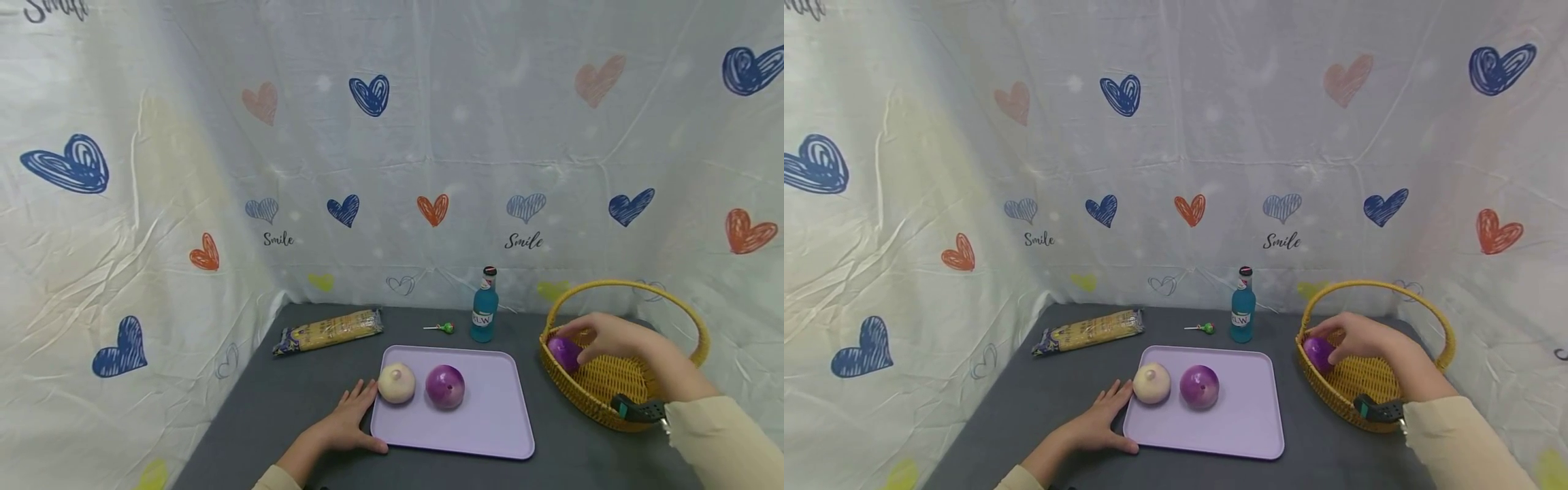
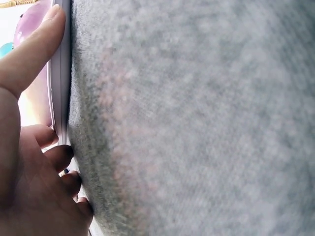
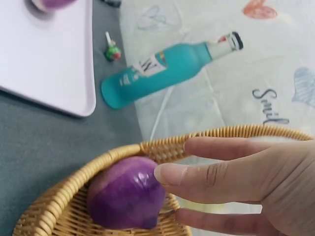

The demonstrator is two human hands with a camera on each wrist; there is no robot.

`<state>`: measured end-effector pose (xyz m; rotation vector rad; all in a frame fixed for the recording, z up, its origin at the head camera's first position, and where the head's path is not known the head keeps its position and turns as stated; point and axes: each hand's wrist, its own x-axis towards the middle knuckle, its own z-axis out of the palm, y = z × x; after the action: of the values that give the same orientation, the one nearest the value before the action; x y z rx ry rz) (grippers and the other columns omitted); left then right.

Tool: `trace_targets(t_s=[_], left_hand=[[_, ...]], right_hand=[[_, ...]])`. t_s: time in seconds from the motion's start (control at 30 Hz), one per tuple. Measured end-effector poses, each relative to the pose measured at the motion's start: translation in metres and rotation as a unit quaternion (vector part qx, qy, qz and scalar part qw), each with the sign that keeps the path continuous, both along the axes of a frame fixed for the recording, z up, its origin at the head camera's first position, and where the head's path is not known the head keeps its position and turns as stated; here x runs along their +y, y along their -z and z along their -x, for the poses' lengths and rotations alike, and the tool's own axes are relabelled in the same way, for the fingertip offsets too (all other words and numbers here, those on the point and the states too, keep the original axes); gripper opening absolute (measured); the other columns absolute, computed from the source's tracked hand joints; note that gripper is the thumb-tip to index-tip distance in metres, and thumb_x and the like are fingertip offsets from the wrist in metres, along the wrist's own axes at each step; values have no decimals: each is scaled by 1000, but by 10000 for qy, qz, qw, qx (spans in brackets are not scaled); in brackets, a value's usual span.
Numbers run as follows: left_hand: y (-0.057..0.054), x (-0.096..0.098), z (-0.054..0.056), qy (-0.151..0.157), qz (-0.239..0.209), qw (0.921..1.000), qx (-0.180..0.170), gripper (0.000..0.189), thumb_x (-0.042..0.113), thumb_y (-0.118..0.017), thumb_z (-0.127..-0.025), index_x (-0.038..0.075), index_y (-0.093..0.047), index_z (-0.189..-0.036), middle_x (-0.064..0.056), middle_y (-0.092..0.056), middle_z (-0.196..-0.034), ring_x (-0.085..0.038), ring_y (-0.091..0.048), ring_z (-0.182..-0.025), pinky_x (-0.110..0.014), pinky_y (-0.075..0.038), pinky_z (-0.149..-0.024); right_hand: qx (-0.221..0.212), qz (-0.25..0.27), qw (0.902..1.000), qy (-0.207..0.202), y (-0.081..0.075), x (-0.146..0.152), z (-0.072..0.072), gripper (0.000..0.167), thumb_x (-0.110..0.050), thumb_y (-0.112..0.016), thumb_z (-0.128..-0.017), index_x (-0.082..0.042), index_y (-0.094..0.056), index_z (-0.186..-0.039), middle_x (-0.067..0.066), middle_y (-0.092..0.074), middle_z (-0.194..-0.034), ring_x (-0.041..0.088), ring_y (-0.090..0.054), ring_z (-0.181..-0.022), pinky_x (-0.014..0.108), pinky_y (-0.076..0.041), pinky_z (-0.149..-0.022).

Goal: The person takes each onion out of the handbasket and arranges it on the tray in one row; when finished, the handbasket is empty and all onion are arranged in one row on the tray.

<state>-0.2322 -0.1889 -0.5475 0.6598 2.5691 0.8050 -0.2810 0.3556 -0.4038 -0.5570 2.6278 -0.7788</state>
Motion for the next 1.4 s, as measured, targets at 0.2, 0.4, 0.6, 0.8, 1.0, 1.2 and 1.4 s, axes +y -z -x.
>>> trace_targets(t_s=[0.2,0.4,0.6,0.8,1.0,1.2,1.4], left_hand=[[1,0,0,-15,-12,10000,-8,119,55,-83,-77,3,-18,-161,-18,-14,-169,-42,-3,-156,-66,-5,-121],[3,0,1,-14,10,10000,18,118,55,-83,-77,3,-18,-161,-18,-14,-169,-41,-3,-156,-66,-5,-121],[3,0,0,-25,-42,10000,-35,118,54,-83,-77,3,-18,-161,-19,-14,-169,-42,-2,-156,-67,-4,-121],[1,0,0,-27,-24,10000,-81,118,54,-83,-77,3,-18,-161,-18,-14,-169,-42,-3,-156,-67,-4,-121],[2,-1,0,-27,-61,10000,-63,118,54,-83,-77,3,-17,-161,-18,-14,-169,-42,-3,-156,-67,-4,-121],[4,-1,0,-25,-110,9999,-42,117,53,-84,-77,3,-19,-161,-19,-15,-168,-43,-3,-156,-68,-4,-120],[3,0,1,-39,-102,9999,-37,118,52,-84,-76,2,-19,-161,-19,-15,-168,-42,-3,-156,-67,-4,-121]], right_hand=[[-171,119,9997,89,5,11,8,53,-9,-81,-82,-3,-65,-132,27,-62,-134,55,-52,-126,56,-54,-94],[-432,317,9984,197,12,20,20,56,-2,-79,-81,-4,-64,-135,33,-53,-141,57,-51,-125,46,-59,-88],[-946,498,9929,519,25,25,31,62,9,-74,-80,-8,-63,-138,34,-46,-147,39,-62,-87,37,-55,-62],[-1384,734,9858,602,38,29,36,70,11,-71,-80,-9,-55,-145,32,-47,-146,40,-61,-113,50,-60,-80],[-1524,961,9811,710,48,28,35,74,6,-75,-80,-9,-51,-148,30,-48,-144,43,-55,-123,55,-59,-84],[-1635,1272,9751,787,61,31,37,75,-4,-78,-82,-9,-47,-151,33,-43,-146,41,-54,-122,52,-59,-84],[-1671,1380,9734,738,62,32,36,74,-11,-80,-84,-5,-46,-150,35,-41,-146,37,-56,-120,51,-59,-85]])
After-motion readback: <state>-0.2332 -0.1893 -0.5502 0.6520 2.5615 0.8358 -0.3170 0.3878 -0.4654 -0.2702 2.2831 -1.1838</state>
